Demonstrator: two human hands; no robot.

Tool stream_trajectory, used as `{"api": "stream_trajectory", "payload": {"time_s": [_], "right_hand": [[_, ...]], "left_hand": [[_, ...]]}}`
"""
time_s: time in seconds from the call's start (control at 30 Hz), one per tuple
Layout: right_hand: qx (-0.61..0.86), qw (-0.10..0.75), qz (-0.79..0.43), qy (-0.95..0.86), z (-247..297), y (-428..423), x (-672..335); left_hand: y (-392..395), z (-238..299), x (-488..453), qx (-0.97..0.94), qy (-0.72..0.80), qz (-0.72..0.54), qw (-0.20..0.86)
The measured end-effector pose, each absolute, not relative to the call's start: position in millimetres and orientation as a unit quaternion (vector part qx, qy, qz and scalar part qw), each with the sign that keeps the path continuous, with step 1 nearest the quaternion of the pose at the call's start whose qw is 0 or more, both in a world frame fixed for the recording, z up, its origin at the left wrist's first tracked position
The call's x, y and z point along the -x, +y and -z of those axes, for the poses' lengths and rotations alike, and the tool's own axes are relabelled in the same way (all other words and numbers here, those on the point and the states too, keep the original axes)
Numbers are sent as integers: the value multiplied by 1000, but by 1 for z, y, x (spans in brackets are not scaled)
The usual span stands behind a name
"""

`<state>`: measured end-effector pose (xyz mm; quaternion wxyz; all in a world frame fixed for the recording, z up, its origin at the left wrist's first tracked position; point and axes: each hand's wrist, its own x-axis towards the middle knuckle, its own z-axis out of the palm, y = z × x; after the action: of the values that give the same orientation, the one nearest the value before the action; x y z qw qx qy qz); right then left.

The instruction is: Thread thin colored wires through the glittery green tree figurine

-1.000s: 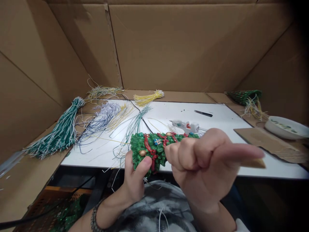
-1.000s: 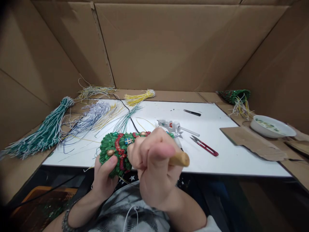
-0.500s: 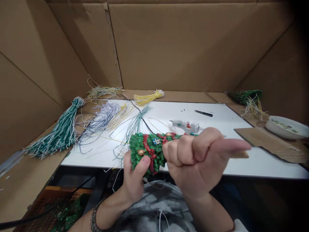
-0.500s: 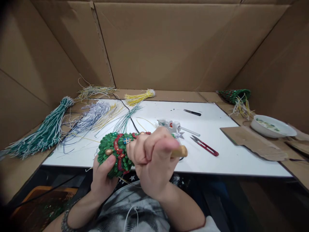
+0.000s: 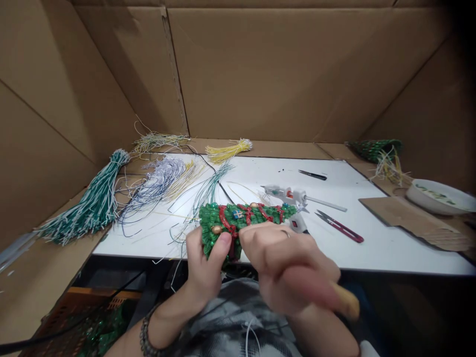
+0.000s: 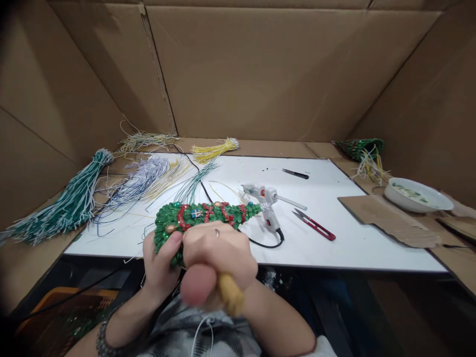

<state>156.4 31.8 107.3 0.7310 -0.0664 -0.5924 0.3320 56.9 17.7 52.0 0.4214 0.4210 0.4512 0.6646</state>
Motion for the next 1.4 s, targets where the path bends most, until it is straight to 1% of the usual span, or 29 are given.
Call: {"api": "stream_trajectory", "payload": {"time_s": [0.07, 0.13, 0.17, 0.27, 0.37, 0.53, 0.6, 0.67, 0.7, 0.77, 0.8, 0.83, 0.87, 0.9, 0.93, 1.0, 1.03, 1.07, 1.13, 1.3, 1.4], "right_hand": [[77, 739, -380, -551, -106, 39, -157], [64, 730, -421, -534, -100, 49, -157], [52, 727, -427, -535, -96, 53, -157], [19, 745, -406, -529, -80, 65, -153], [21, 759, -400, -512, -66, 71, -148], [39, 767, -417, -486, -60, 77, -144], [46, 767, -427, -476, -61, 79, -145], [52, 767, -437, -467, -62, 80, -145], [54, 766, -443, -463, -63, 80, -145], [57, 765, -452, -456, -63, 80, -146], [58, 764, -455, -453, -64, 80, -146], [60, 763, -459, -451, -64, 80, -147], [60, 761, -464, -450, -64, 80, -147], [61, 757, -470, -451, -65, 81, -147], [61, 751, -477, -453, -65, 81, -148], [62, 741, -488, -457, -66, 82, -148], [62, 738, -490, -459, -66, 83, -149], [62, 738, -488, -462, -66, 83, -149], [58, 739, -480, -469, -65, 84, -148], [58, 733, -485, -473, -62, 87, -145], [98, 721, -498, -473, -65, 90, -143]], "left_hand": [[28, -59, -49, -457, 447, -656, 401], [39, -64, -41, -549, 446, -602, 371], [43, -65, -37, -566, 447, -583, 374], [53, -66, -29, -568, 467, -550, 397], [61, -63, -27, -567, 501, -506, 414], [67, -64, -22, -578, 560, -440, 399], [63, -70, -19, -609, 592, -395, 350], [55, -78, -16, -642, 622, -369, 256], [51, -82, -15, -655, 624, -380, 194], [45, -86, -15, -642, 621, -447, 50], [44, -86, -15, -627, 601, -496, 15], [46, -84, -15, -617, 571, -542, 9], [50, -81, -15, -616, 534, -578, 25], [55, -76, -15, -629, 501, -591, 64], [61, -71, -15, -644, 476, -588, 115], [74, -61, -14, -656, 435, -558, 264], [78, -57, -13, -657, 422, -536, 321], [81, -53, -13, -657, 416, -519, 354], [84, -49, -11, -658, 410, -505, 378], [85, -46, -11, -653, 398, -517, 384], [86, -47, -13, -654, 393, -521, 382]]}}
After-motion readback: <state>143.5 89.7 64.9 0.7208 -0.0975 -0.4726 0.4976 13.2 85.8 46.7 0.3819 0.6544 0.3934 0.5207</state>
